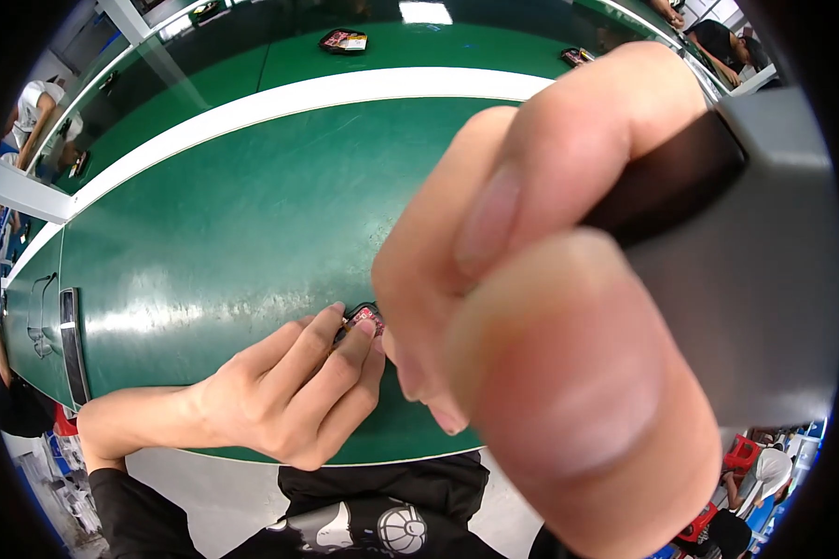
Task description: Assembling small electronic components using an electric screwdriver at a factory workstation.
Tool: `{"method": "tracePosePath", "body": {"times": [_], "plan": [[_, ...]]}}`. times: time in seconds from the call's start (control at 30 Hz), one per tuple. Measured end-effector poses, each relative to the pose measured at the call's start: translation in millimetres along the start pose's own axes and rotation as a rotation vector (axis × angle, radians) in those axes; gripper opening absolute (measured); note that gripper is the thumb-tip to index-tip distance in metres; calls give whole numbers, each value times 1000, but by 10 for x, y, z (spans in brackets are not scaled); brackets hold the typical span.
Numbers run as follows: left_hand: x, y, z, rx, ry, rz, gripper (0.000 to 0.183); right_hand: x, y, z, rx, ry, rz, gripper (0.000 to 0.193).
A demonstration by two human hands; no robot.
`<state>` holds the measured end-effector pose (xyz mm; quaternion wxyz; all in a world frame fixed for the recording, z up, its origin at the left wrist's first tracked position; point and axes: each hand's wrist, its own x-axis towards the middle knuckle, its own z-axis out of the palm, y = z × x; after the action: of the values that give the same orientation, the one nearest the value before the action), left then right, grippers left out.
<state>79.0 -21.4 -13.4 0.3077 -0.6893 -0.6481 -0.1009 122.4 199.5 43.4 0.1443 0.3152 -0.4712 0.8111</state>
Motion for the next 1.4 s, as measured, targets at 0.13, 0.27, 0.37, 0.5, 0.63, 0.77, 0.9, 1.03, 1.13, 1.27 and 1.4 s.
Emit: {"method": "tracePosePath", "body": {"times": [0.13, 0.27, 0.37, 0.5, 0.63, 0.77, 0.9, 1.03, 1.13, 1.27, 1.4], "plan": [[26, 9, -58, -27, -26, -30, 15, -12, -129, 189, -248, 141, 97, 28], [55, 11, -69, -78, -50, -81, 21, -13, -100, 102, -223, 42, 79, 24], [68, 43, -51, -146, -71, -147, 11, 74, -136, 120, -205, 44, 150, 22], [108, 32, -56, -190, -96, -170, 12, 123, -166, 85, -253, 2, 213, 21], [169, 16, -98, -236, -120, -178, 18, 115, -263, 78, -326, -82, 241, 22], [125, -128, -111, -279, -154, -121, 27, 120, -258, 124, -150, 12, 93, 31], [4, -238, 87, -484, 33, -215, 27, 174, -977, -160, -402, 71, -39, 35], [21, -282, 102, -490, 39, -242, 26, 332, -1527, -400, -539, 111, -176, 39], [4, -262, 111, -490, 78, -248, 25, 301, -1368, -321, -646, 253, -148, 25], [-13, -274, 171, -516, 105, -249, 27, 263, -1313, -374, -702, 310, -107, 25], [11, -247, 129, -460, 73, -236, 28, 269, -1245, -415, -662, 267, -111, 25]]}}
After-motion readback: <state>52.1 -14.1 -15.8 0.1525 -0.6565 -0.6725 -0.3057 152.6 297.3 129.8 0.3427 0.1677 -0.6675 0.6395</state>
